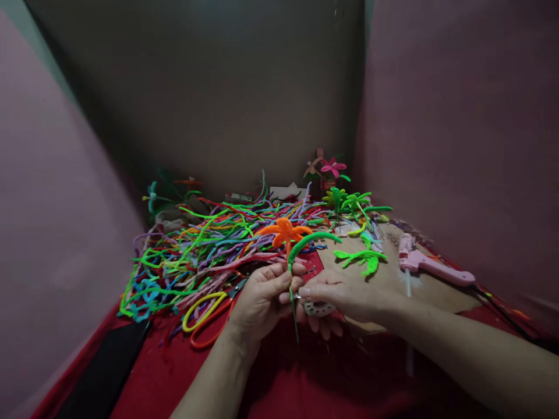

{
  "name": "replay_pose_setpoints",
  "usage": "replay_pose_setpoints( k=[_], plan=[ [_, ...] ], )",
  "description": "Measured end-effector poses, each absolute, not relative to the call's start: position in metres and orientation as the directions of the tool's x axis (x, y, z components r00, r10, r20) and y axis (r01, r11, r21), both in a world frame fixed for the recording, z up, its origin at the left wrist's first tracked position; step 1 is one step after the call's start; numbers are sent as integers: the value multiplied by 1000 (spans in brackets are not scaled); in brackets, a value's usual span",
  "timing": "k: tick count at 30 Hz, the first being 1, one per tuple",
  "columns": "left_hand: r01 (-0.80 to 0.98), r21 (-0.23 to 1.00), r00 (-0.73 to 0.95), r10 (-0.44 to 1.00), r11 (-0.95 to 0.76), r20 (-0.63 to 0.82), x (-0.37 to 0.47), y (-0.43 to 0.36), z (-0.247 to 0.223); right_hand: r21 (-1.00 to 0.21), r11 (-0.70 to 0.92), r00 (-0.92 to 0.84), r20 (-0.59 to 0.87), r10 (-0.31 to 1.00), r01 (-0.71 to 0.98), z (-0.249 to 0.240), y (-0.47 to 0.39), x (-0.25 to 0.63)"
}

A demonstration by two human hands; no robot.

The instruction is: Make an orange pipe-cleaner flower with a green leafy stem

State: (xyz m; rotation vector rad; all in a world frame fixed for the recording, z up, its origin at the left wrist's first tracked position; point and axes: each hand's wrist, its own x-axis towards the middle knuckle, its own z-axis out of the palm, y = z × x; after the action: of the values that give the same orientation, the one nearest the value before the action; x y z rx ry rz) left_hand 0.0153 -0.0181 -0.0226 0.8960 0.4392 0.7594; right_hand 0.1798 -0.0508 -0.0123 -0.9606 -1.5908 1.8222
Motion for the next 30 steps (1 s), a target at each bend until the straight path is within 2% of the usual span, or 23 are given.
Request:
replay_pose_setpoints(
  k=[4, 7, 12, 15, 22, 25, 26, 27, 28, 30],
  plan=[
    [-370, 858, 662, 749, 357, -27, 16, -15, -25, -980, -136, -605, -197, 771, 146, -5, -51, 181],
    [-240, 930, 670, 741, 278, -49, 19, -11, -30, -965, -113, -562, -230, 795, 236, -13, -53, 183],
    [-55, 983, 678, 729, 174, -91, 26, -4, -43, -957, 47, -454, -93, 886, 287, -45, -55, 188],
    [22, 993, 650, 753, 115, -102, 31, -3, -47, -943, 71, -428, -80, 900, 326, -54, -54, 187],
    [222, 975, 463, 879, 6, -111, 30, -17, -31, -969, -25, -406, -126, 905, 246, -48, -52, 186],
    [339, 935, 340, 940, -102, -21, -7, -24, -18, -976, -36, -403, -123, 907, 216, -50, -51, 187],
    [503, 832, 293, 952, -235, 92, -23, -25, -14, -978, -39, -401, -120, 908, 205, -51, -51, 187],
    [668, 676, 288, 946, -312, 152, -39, -26, -13, -979, -49, -399, -126, 908, 199, -51, -51, 187],
    [807, 498, 268, 948, -317, 169, -55, -27, -12, -980, -65, -400, -137, 906, 190, -51, -51, 187],
    [955, 153, 239, 964, -255, 119, -77, -26, -15, -981, -115, -399, -168, 902, 155, -50, -51, 187]
  ],
)
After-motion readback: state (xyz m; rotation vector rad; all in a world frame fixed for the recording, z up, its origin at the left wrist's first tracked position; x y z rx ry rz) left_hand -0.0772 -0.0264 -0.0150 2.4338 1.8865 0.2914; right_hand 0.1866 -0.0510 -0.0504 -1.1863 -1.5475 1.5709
